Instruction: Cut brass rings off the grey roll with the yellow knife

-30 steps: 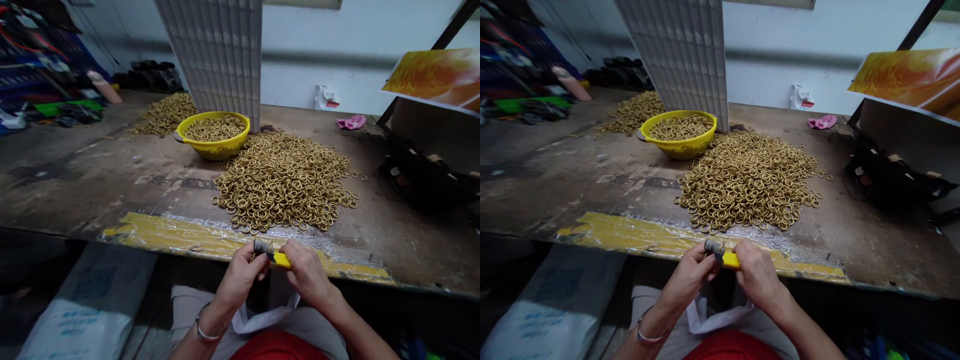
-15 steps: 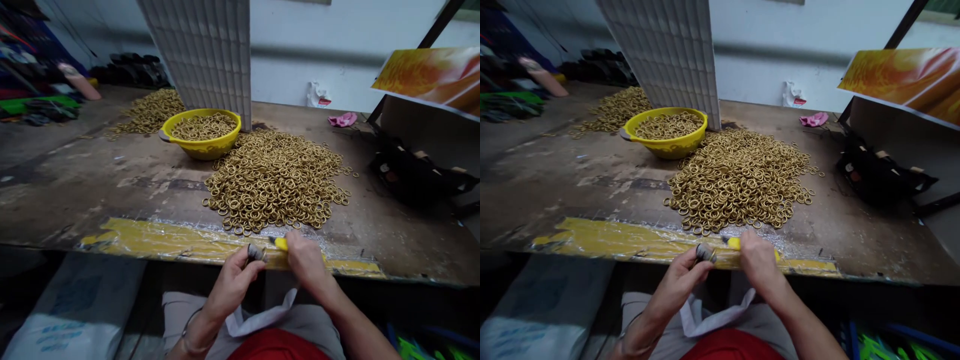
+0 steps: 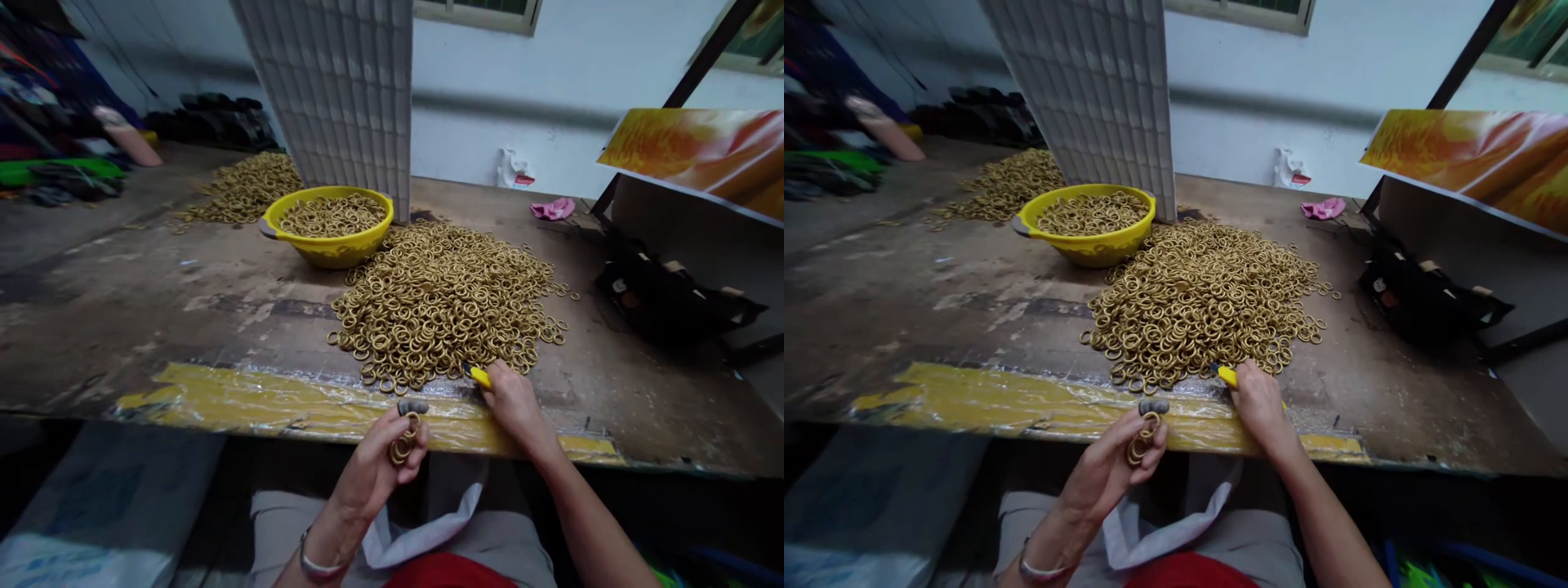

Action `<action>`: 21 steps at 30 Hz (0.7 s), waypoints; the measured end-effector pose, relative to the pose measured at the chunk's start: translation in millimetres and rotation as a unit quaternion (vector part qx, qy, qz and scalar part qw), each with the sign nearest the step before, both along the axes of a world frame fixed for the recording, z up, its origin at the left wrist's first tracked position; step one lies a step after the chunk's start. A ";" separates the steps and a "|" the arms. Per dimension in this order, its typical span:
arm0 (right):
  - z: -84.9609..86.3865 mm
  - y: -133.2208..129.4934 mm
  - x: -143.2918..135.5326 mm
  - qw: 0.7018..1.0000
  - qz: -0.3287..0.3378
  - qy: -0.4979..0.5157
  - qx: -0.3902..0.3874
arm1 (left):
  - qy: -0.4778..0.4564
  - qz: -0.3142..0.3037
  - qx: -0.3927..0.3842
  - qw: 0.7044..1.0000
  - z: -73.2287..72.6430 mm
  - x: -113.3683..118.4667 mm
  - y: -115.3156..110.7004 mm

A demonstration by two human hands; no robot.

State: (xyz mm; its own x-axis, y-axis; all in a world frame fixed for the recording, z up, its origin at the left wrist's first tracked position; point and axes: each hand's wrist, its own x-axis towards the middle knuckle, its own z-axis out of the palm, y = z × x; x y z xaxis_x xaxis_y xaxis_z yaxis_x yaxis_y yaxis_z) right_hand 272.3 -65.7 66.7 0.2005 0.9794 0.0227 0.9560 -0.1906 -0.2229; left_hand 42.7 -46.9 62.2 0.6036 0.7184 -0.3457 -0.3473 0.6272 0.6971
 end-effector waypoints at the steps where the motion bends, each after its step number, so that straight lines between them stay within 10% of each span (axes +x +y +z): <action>1: 2.4 -2.3 -0.1 0.999 0.014 0.049 0.016 | 0.013 -0.002 0.005 1.000 -0.5 1.1 0.1; 6: 21.8 -15.9 -13.6 0.935 0.130 0.331 0.010 | 0.127 0.001 0.085 0.988 -3.8 14.3 0.4; 12: 30.2 -18.5 -29.8 0.873 0.197 0.446 -0.028 | 0.146 -0.061 0.098 0.983 1.6 18.2 -1.7; 21: 20.7 -35.9 -45.7 0.919 0.129 0.354 0.117 | 0.029 -0.028 0.050 0.998 9.8 11.5 -12.6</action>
